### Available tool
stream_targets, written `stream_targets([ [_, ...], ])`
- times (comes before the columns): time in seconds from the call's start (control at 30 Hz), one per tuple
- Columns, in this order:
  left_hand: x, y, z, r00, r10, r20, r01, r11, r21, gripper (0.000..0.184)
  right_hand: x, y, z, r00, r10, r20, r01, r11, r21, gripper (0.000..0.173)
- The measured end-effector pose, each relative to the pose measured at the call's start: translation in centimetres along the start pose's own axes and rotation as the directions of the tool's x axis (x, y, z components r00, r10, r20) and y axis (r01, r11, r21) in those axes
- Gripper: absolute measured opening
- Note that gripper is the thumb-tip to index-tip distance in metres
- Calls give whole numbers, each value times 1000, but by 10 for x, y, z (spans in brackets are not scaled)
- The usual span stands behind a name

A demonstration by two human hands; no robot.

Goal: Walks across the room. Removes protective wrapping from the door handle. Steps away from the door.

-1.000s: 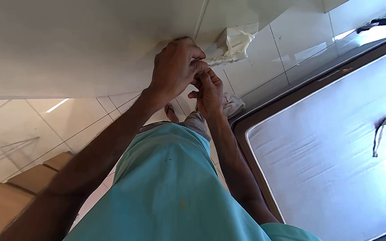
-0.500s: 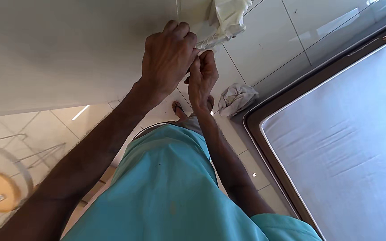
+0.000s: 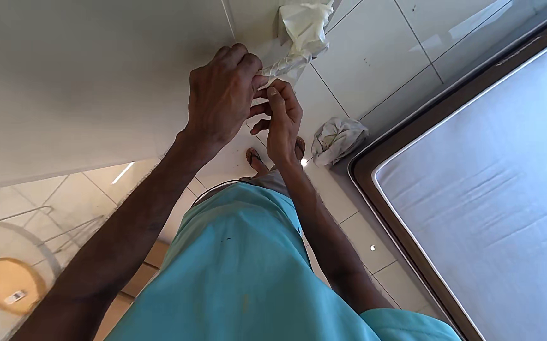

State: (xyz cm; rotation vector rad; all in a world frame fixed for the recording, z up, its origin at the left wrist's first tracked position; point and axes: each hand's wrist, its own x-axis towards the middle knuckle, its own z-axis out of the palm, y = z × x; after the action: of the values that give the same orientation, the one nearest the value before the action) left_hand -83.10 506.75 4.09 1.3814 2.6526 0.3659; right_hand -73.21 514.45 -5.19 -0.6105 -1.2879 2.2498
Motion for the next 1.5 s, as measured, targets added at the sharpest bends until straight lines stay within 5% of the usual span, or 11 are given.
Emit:
stream_targets([
  [0.5,1,5,-8,998,-9,62,10,1000,-8,27,11,-6,-9,998,-56,1,56,993,-107,16],
  [0.73,-6,7,-4,999,39,-20,-38,999,23,24,23,11,-8,999,27,45,-39,961,275,18],
  [0.87,-12,10,-5,998,48,-36,-47,999,27,23,22,43,-10,978,193,76,-206,872,444,26],
  [1.03,-13,11,-11,999,-18,28,19,999,-47,25,-1,46,-20,948,249,200,-306,884,353,15],
  [1.17,-16,3,-3,996,-73,-43,66,986,-155,28,1,29,-52,952,284,113,-291,955,56,36],
  [1.27,-23,-2,8,983,-166,-77,131,931,-340,33,-5,12,-62,991,114,68,-115,993,11,11],
  [1.4,-32,-3,26,952,-302,-54,220,794,-567,59,-7,-25,-55,992,117,47,-115,993,-40,28],
  [1.5,-34,-4,38,924,-374,79,292,558,-777,49,0,-39,-41,992,118,40,-114,988,-101,27],
])
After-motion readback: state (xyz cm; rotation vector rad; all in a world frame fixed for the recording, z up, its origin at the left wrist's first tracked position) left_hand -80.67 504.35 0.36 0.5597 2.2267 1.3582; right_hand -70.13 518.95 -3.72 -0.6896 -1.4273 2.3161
